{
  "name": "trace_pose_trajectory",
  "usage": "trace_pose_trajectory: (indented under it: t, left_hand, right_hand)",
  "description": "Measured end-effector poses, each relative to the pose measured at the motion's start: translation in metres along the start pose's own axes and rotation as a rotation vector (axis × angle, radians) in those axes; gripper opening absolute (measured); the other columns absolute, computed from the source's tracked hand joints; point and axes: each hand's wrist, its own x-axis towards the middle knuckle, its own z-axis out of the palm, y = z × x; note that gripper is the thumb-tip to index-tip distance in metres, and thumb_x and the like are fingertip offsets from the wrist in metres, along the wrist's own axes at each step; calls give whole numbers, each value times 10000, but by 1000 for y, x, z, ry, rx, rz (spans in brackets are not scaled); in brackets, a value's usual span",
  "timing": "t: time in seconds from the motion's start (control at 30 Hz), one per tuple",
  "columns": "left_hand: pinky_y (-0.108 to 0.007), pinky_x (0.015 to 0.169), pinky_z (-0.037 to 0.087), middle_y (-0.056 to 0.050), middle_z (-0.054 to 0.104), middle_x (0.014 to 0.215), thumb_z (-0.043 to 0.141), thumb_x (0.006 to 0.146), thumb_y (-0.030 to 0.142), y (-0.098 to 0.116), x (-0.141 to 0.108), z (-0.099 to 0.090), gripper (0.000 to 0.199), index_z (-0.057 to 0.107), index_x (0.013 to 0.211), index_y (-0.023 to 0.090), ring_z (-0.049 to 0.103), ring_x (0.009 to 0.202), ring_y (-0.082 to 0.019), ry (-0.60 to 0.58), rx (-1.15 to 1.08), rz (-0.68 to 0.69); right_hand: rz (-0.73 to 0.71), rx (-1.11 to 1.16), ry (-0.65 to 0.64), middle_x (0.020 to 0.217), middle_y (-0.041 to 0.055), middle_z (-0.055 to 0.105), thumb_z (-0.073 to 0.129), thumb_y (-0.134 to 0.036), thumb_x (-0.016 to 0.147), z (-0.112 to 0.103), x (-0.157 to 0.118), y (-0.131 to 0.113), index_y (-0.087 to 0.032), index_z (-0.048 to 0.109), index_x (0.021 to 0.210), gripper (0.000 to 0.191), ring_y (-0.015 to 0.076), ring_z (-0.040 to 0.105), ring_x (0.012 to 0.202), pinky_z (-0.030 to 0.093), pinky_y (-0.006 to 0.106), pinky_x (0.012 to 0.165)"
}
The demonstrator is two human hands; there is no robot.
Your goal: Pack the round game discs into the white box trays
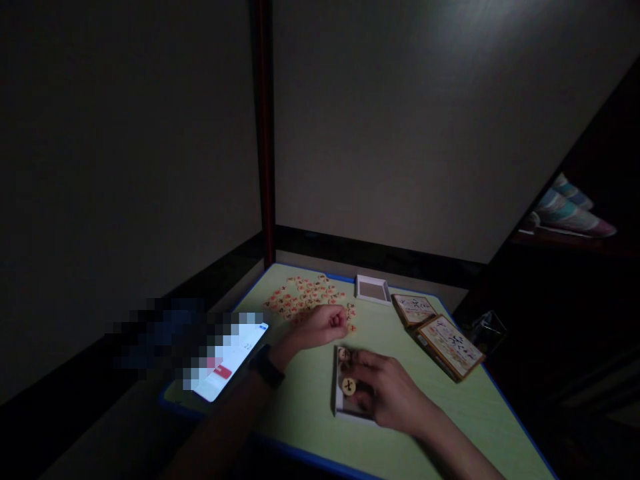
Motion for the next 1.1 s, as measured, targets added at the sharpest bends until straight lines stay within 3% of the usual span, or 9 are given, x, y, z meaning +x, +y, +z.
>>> trace_pose_trajectory:
  t: [0.1,0.3,0.53,0.67,0.9,1.1]
  left_hand:
    - [-231,612,359,35,525,633,537,807,187,-5,0,16,147,534,661,179,495,649,-123,192,325,-52]
    - [-280,722,432,-24,693,786,460,908,286,-6,-12,27,233,659,802,227,617,741,-184,168,784,-68]
    - [-312,762,474,-56,734,872,408,950,294,-3,-13,30,284,683,917,231,672,804,-212,120,908,-99]
    - [-328,772,482,-62,737,895,380,971,313,-5,-13,31,300,670,960,236,680,811,-221,135,928,-105]
    - [-331,771,494,-58,734,864,376,976,327,-5,-13,33,290,653,979,239,689,809,-222,151,965,-125]
    - [-361,727,516,-119,736,868,336,982,303,2,-11,26,331,628,1081,182,710,795,-259,231,1054,-233]
  right_hand:
    - [-32,-47,-7,935,48,666,681,-203,808,5,2,-2,-223,713,983,179,195,618,891,470,268,791]
    - [-45,6,5,915,55,702,725,-268,815,8,3,0,-221,734,965,157,213,639,904,468,289,803]
    - [-75,70,22,870,53,730,689,-280,858,14,4,3,-218,734,943,115,212,647,851,454,292,772]
    - [-70,38,70,774,45,708,694,-247,841,19,3,5,-202,701,812,54,202,635,765,433,280,701]
    - [-92,28,125,736,41,692,643,-252,877,22,4,6,-202,648,762,125,190,626,723,422,275,670]
    - [-54,143,213,723,32,696,628,-330,903,15,3,7,-208,679,787,176,171,635,694,439,251,635]
